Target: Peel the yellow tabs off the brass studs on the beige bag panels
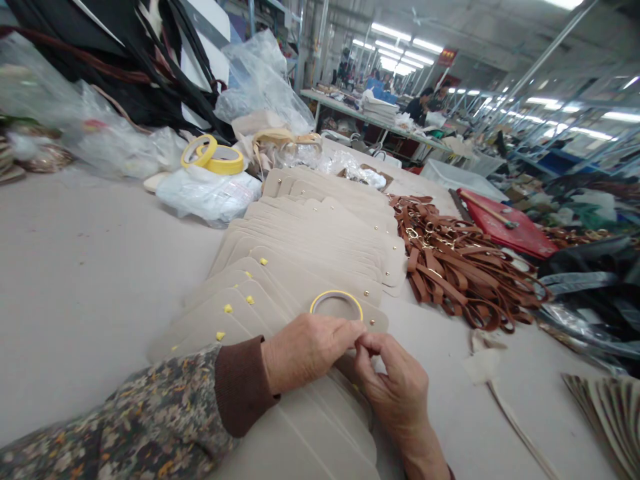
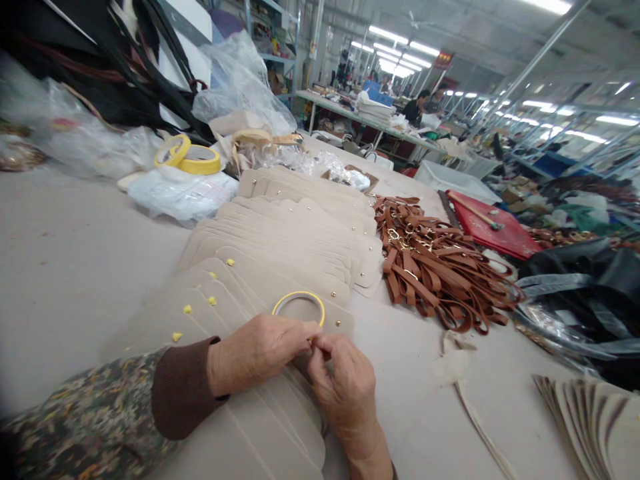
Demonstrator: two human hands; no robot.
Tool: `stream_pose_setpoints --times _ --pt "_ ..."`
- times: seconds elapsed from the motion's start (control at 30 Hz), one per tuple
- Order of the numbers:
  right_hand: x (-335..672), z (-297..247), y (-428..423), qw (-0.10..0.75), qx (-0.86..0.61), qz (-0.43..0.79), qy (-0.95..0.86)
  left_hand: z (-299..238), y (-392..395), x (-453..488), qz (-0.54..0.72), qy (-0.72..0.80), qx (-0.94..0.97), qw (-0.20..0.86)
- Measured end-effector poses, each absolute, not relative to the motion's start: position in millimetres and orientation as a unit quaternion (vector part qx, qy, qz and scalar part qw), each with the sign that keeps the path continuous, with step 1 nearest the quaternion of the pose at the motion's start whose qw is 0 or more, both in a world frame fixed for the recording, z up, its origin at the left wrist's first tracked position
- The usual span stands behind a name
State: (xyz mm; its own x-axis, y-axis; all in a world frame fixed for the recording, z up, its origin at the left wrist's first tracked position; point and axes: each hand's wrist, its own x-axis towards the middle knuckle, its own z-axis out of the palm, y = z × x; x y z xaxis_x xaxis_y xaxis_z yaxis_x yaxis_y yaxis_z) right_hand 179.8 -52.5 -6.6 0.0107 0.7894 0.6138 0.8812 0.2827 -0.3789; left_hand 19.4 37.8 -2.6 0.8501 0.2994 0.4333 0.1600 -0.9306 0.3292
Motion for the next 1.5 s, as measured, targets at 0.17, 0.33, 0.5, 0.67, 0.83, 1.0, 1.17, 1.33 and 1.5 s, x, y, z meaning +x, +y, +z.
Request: stream_pose_setpoints --times 0.17,0.33,0.5,0.67,0.83,1.0,1.17,1.33,1.5 --pt "177.0 -8.4 -54.2 0.396 -0.633 -0.049 -0.664 4.7 36.5 20.7 0.215 0.164 0.957 0.102" --pt "168.8 -2.1 -53.6 0.469 -0.698 0.156 -0.518 5.5 36.7 23.2 0.256 0.163 0.949 0.082" --pt "172.9 -4.6 -47.1 0.533 -0.689 0.325 -0.367 3.5 30.4 25.1 0.302 0.149 0.939 0.072" --pt "202.3 -17.0 -46.2 0.582 -0.680 0.350 -0.276 4.4 26.9 27.0 0.271 0.161 0.948 0.042" --pt "212.4 -22.2 -46.9 0.540 -0.712 0.326 -0.309 2.7 33.9 30.3 0.127 0.220 0.966 0.040" --pt "206.4 -25.4 -40.8 0.492 -0.733 0.298 -0.364 1.3 33.1 31.8 0.097 0.229 0.967 0.061" --pt "205.0 -28.0 -34.1 0.412 -0.772 0.213 -0.435 0.6 31.7 32.9 0.089 0.237 0.966 0.058" --pt "207.9 -26.5 -35.1 0.377 -0.802 0.153 -0.438 1.6 31.8 32.5 0.075 0.245 0.965 0.059" --pt "209.5 -28.2 -50.1 0.433 -0.772 0.231 -0.404 2.8 32.6 30.3 0.072 0.246 0.964 0.072"
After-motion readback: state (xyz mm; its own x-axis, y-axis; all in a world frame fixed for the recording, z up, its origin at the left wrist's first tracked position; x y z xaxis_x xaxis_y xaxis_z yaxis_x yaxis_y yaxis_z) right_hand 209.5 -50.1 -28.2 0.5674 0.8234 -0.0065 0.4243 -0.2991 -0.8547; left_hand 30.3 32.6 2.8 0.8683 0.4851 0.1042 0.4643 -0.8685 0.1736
